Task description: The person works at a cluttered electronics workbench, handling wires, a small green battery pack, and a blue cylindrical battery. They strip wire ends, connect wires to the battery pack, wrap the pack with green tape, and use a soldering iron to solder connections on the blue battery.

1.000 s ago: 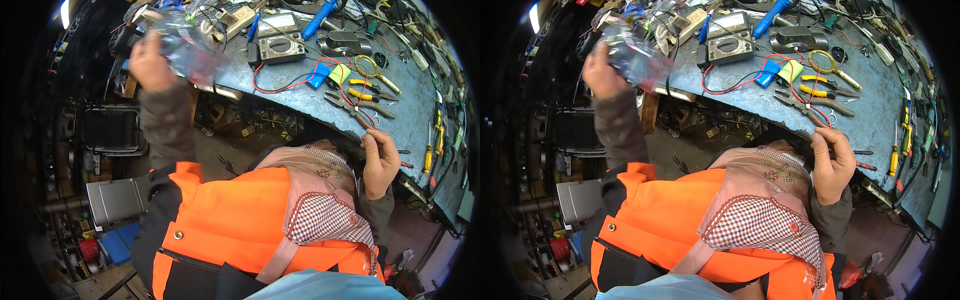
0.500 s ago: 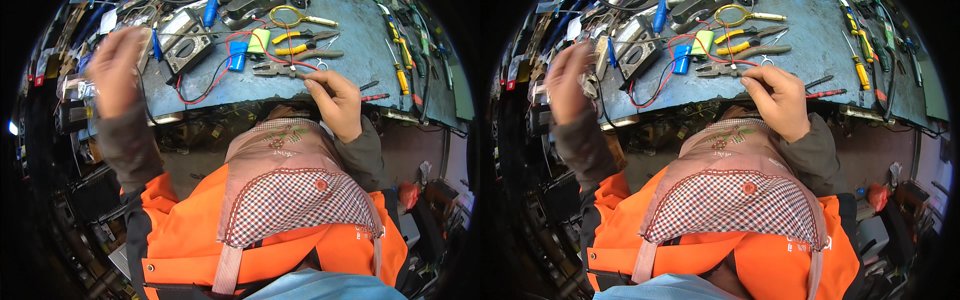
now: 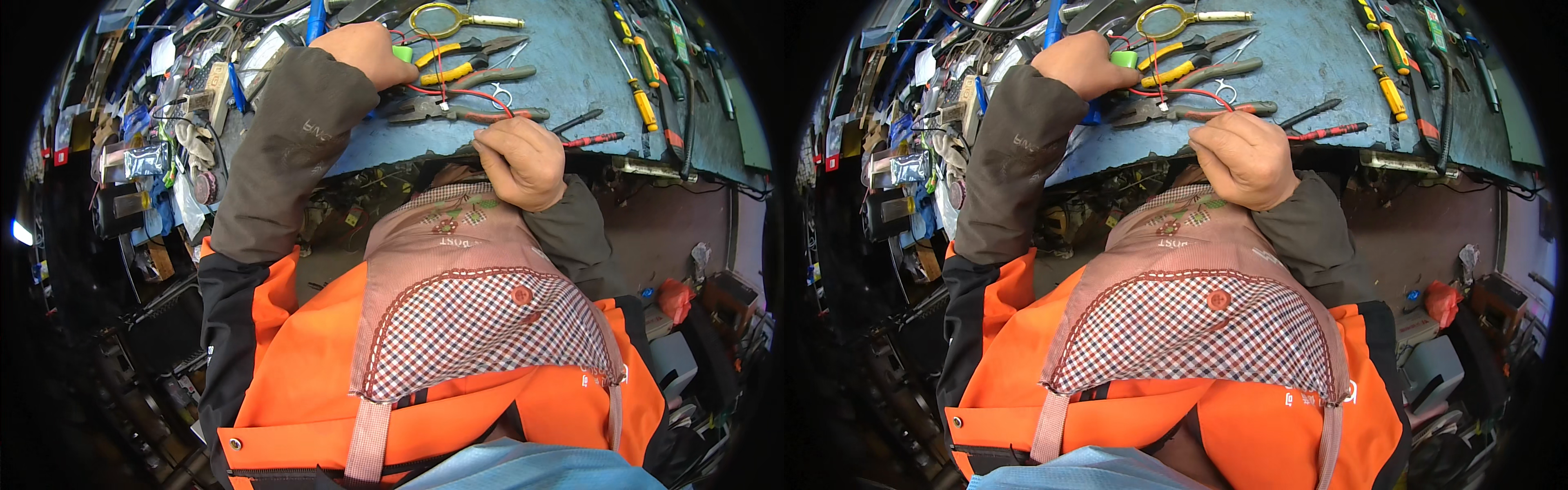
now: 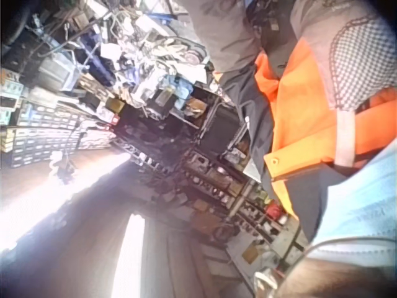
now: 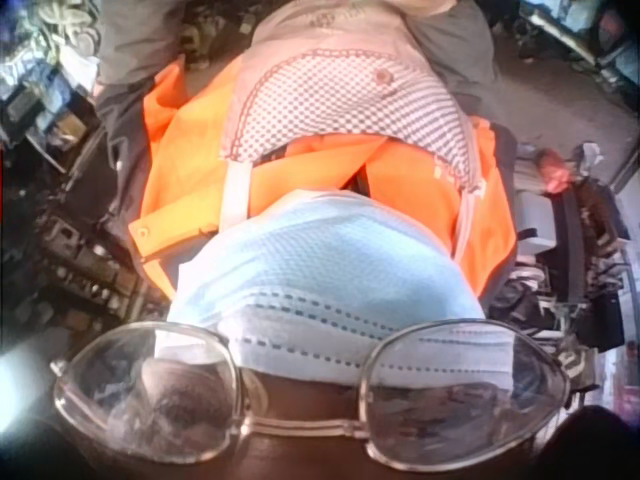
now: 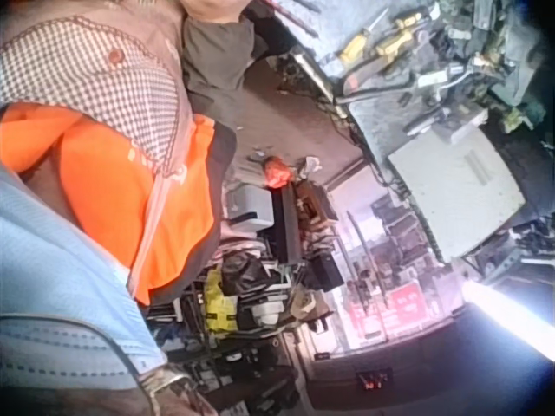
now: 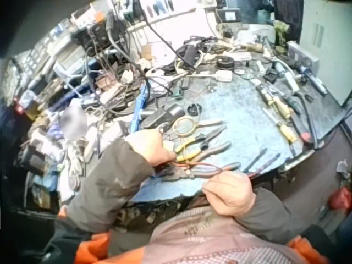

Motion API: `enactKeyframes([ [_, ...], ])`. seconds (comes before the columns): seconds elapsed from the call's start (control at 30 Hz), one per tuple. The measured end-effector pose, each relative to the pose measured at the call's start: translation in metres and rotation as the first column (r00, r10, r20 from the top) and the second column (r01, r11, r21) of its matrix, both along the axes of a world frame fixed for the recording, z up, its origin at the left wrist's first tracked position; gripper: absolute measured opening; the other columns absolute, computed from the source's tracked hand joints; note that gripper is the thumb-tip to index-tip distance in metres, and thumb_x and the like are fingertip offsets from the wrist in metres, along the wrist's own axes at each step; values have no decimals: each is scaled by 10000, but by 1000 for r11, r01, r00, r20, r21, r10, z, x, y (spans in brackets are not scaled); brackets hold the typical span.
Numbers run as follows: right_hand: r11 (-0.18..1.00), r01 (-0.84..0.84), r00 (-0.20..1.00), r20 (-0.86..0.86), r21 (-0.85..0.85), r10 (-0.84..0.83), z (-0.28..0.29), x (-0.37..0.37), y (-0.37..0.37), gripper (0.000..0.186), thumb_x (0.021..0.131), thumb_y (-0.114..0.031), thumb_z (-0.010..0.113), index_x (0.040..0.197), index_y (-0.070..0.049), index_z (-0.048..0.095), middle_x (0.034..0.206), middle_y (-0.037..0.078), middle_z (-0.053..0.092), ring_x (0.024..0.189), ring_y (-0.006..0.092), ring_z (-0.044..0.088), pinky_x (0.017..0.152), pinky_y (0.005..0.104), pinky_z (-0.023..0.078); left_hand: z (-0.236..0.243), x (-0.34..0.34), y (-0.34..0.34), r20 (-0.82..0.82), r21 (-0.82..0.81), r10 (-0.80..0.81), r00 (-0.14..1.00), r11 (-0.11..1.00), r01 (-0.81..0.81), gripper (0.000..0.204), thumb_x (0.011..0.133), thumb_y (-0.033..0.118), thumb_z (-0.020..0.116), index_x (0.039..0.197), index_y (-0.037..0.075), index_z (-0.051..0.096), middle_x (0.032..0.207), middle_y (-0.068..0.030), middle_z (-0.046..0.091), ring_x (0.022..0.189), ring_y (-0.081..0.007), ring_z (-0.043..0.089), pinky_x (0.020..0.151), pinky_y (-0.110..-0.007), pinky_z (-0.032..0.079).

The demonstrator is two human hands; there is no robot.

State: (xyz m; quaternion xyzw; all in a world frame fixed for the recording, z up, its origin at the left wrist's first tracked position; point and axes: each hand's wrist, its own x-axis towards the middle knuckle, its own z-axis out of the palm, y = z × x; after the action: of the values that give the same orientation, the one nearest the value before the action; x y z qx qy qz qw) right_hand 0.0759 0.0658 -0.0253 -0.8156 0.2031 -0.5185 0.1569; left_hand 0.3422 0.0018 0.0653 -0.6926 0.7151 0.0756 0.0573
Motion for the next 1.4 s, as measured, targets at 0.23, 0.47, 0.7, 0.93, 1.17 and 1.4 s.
enactKeyframes([
  [0.23, 999, -48, 998, 30, 20, 48, -4, -3, -1, 240, 762, 48, 820, 987, -10, 758, 891, 108, 728, 765, 289, 731, 648, 370, 582, 6, 14, 9, -384, -76, 149, 911, 979, -192, 572, 793, 455, 837, 1085, -33, 774, 926, -196, 784, 866, -316, 770, 796, -430, 586],
  [0.47, 999, -30, 999, 18, 24, 30, -3, -4, -1, 238, 761, 47, 809, 985, -15, 758, 879, 102, 717, 771, 293, 731, 658, 375, 586, -5, 46, 1, -935, -188, -10, 355, 863, -470, 328, 887, 277, 918, 1015, 2, 794, 878, -40, 771, 733, -104, 651, 655, -275, 499],
  [0.7, 998, -42, 999, 6, 38, 42, -1, -5, 0, 238, 764, 43, 798, 990, -17, 758, 895, 103, 721, 782, 298, 734, 672, 378, 590, 21, 73, -7, -747, 524, 366, -555, 838, -152, 263, 992, 323, 822, 1038, 89, 711, 928, -62, 724, 644, -126, 613, 483, -222, 390],
  [0.93, 913, -115, 993, 16, 392, 118, 18, -13, 4, 168, 823, 17, 809, 978, 11, 746, 870, 99, 712, 740, 213, 707, 636, 328, 550, 6, 18, 22, -857, 416, 253, -448, 854, -313, 214, 1039, 215, 769, 1082, 20, 693, 905, -81, 746, 664, -135, 662, 558, -261, 553],
  [1.17, 622, -229, 969, 239, 749, 69, 94, 9, -49, 462, 1038, -137, 746, 1420, 46, 562, 1105, 76, 715, 904, 99, 682, 704, 250, 562, 14, -30, 22, -935, 89, -50, -350, 924, -372, 262, 951, 126, 861, 1119, 16, 692, 925, -29, 732, 661, -95, 642, 588, -240, 542],
  [1.4, 597, -362, 930, 320, 716, 179, 122, 48, -132, 433, 1074, -180, 704, 1418, 32, 545, 1085, 93, 714, 874, 127, 708, 723, 280, 608, 37, -43, -31, -908, -186, -338, -246, 854, -485, 304, 1020, 219, 801, 1164, -21, 684, 923, -56, 726, 683, -101, 666, 577, -244, 555],
])
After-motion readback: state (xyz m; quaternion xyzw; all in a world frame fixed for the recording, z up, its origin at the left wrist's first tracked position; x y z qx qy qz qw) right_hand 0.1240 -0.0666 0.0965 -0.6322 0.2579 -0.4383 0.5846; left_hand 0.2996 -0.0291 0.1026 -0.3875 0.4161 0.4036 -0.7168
